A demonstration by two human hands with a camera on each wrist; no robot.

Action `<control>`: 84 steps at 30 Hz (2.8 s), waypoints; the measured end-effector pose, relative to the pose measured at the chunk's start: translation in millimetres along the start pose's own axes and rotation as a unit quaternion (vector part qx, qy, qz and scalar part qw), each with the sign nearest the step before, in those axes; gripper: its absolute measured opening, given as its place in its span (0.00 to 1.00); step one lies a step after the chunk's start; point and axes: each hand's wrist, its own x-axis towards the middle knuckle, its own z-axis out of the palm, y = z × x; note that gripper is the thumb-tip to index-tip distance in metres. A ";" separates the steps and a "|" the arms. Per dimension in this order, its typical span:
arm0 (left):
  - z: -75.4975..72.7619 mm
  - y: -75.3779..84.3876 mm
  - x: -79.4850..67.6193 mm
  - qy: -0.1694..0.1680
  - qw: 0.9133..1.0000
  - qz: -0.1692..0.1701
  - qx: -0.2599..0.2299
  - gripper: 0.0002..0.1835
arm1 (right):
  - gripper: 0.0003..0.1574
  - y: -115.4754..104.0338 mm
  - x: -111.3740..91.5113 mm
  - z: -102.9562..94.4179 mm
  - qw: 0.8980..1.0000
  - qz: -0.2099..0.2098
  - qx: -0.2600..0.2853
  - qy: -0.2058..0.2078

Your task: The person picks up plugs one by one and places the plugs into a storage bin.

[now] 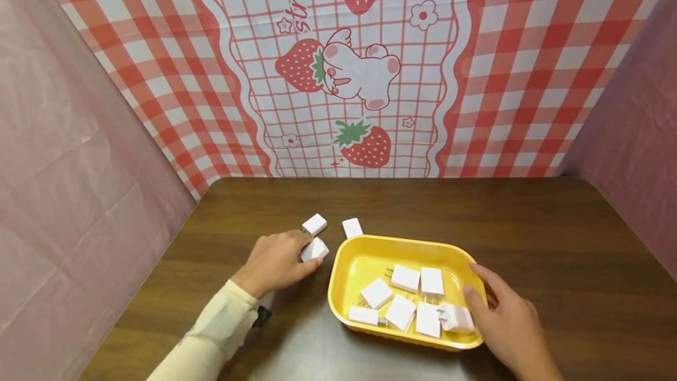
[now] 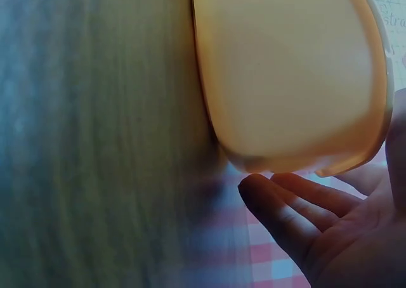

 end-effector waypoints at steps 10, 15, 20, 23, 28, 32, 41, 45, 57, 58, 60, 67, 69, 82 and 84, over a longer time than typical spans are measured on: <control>-13.1 11.5 3.8 0.024 1.000 -0.002 0.001 0.20 | 0.41 0.7 3.8 0.9 0.999 0.011 -0.021 -0.029; -20.9 21.3 6.2 0.021 1.000 0.014 0.006 0.22 | 0.42 -0.7 9.6 1.1 0.999 0.015 -0.028 -0.042; -26.0 36.5 11.4 0.015 0.999 0.045 0.006 0.21 | 0.40 -1.7 12.8 1.9 0.999 0.005 -0.028 -0.033; -27.8 46.9 17.2 0.012 0.998 0.063 0.006 0.23 | 0.38 -0.3 12.8 2.3 0.999 -0.007 -0.028 -0.020; -26.7 61.5 27.5 -0.005 0.997 0.077 0.006 0.23 | 0.37 1.1 13.3 4.3 1.000 -0.017 -0.021 -0.009; -23.0 72.6 35.4 -0.032 0.995 0.090 0.016 0.22 | 0.36 1.0 13.0 3.8 1.000 -0.016 -0.018 -0.006; -15.4 97.3 48.0 -0.078 0.990 0.111 0.045 0.17 | 0.37 2.6 12.2 2.1 1.000 -0.004 -0.011 -0.014; -14.2 106.1 51.9 -0.076 0.990 0.113 0.041 0.16 | 0.36 3.8 12.1 2.8 1.000 -0.010 -0.004 -0.005; -11.4 120.5 64.8 -0.079 0.987 0.133 0.052 0.16 | 0.36 3.0 11.3 3.1 1.000 -0.009 -0.003 -0.007; -11.4 121.3 66.5 -0.080 0.986 0.135 0.054 0.16 | 0.36 3.3 11.4 2.9 1.000 -0.010 -0.002 -0.006; -11.5 123.0 70.2 -0.082 0.985 0.139 0.059 0.17 | 0.36 4.0 11.5 2.1 1.000 -0.011 -0.001 -0.007; -10.4 129.7 81.4 -0.091 0.982 0.146 0.081 0.17 | 0.36 3.8 11.5 2.2 1.000 -0.011 0.002 -0.010; -8.6 133.7 84.1 -0.093 0.980 0.152 0.084 0.17 | 0.35 3.5 11.0 2.2 1.000 -0.013 0.006 -0.006; 3.0 161.6 97.0 -0.116 0.973 0.160 0.122 0.16 | 0.34 4.8 9.6 5.0 0.999 -0.034 0.008 0.018; 4.6 163.1 96.8 -0.120 0.972 0.158 0.125 0.16 | 0.34 4.6 9.8 5.5 0.999 -0.035 0.008 0.017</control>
